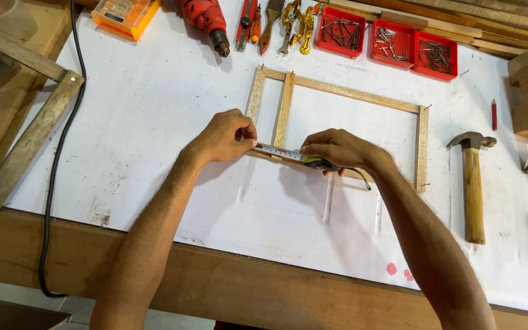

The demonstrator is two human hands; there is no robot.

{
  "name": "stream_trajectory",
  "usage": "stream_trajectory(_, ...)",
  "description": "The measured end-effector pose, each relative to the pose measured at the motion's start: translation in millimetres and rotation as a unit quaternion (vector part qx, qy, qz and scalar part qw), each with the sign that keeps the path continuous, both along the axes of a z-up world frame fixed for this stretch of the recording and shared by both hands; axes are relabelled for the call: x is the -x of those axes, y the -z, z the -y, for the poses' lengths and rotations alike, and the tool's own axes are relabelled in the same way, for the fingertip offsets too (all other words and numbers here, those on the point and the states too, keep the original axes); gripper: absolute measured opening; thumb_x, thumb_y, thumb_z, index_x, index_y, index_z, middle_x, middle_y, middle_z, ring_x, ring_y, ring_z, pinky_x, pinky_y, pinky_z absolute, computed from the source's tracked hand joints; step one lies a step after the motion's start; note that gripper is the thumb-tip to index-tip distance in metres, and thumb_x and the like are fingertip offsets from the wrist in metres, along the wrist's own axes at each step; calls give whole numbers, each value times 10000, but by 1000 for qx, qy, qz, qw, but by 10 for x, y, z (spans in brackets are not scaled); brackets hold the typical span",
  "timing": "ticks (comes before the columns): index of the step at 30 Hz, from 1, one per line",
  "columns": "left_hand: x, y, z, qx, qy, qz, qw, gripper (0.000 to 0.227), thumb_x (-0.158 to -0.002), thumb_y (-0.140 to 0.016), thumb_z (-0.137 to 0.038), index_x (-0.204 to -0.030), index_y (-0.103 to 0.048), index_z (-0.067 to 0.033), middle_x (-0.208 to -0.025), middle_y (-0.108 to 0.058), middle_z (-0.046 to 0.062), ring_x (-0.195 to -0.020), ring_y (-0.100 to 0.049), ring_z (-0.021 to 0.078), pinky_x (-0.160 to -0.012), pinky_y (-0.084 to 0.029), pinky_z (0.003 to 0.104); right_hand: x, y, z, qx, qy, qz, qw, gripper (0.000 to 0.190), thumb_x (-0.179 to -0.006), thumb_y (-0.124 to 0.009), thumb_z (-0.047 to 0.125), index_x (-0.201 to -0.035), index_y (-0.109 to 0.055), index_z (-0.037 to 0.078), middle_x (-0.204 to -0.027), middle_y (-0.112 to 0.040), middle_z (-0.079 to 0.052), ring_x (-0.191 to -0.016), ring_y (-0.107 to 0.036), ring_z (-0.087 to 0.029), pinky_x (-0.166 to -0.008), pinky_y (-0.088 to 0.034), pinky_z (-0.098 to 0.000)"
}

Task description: The person assembles a rectangular wooden frame on a workbench. They measure and mark the wood with a tape measure and pencil, then hammer nails to join the pieces. Additional small wooden pieces are added and secured with nails.

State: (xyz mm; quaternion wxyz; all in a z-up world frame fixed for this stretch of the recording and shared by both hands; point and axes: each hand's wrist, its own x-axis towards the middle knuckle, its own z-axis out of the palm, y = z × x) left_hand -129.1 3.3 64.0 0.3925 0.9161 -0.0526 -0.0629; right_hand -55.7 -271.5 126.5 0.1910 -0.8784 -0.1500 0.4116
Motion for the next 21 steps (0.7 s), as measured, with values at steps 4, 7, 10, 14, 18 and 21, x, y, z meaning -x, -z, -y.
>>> stream_trajectory(4,-10,-21,11,-8,-8,-21,1000,74,-858,-780,-150,-892,-742,-96,-986,-655,56,-844,-679,147,-749,-611,320,-37,67,15,-7,3,0,1000,453,-963,-531,510,-1238,-755,228,-846,-774,-101,-669,-716,-139,-531,-597,-329)
stream_trajectory(7,-15,-36,11,-15,-7,-23,1000,73,-854,-778,-142,-892,-741,-92,-994,-654,61,-856,-683,146,-759,-611,316,-41,75,17,-15,6,-6,1000,455,-965,-525,506,-1244,-750,227,-834,-769,-106,-659,-710,-147,-528,-596,-327)
stream_trajectory(10,-12,-60,23,-24,-6,-27,999,69,-846,-769,-125,-890,-737,-82,-994,-663,70,-854,-690,158,-759,-610,323,-18,52,14,-13,8,-3,1000,452,-968,-534,506,-1233,-759,217,-824,-765,-110,-657,-706,-148,-526,-586,-328)
stream_trajectory(14,-10,-79,33,-30,-14,-33,999,59,-835,-757,-112,-875,-740,-72,-969,-691,82,-839,-700,163,-740,-612,334,2,38,6,-11,15,1,1000,435,-974,-526,490,-1231,-756,225,-794,-752,-98,-640,-698,-140,-515,-574,-325)
stream_trajectory(18,-11,-108,53,-40,-17,-38,998,54,-823,-751,-101,-867,-746,-69,-935,-705,88,-825,-708,174,-724,-608,349,-4,64,10,-17,14,-1,1000,435,-983,-515,484,-1219,-765,217,-755,-744,-94,-606,-689,-142,-493,-556,-324)
stream_trajectory(21,-9,-127,57,-40,-17,-35,998,57,-824,-753,-105,-863,-743,-64,-934,-704,86,-829,-709,182,-724,-605,353,-19,94,24,-27,16,-2,1000,434,-984,-519,482,-1216,-767,212,-749,-737,-96,-596,-687,-136,-484,-560,-324)
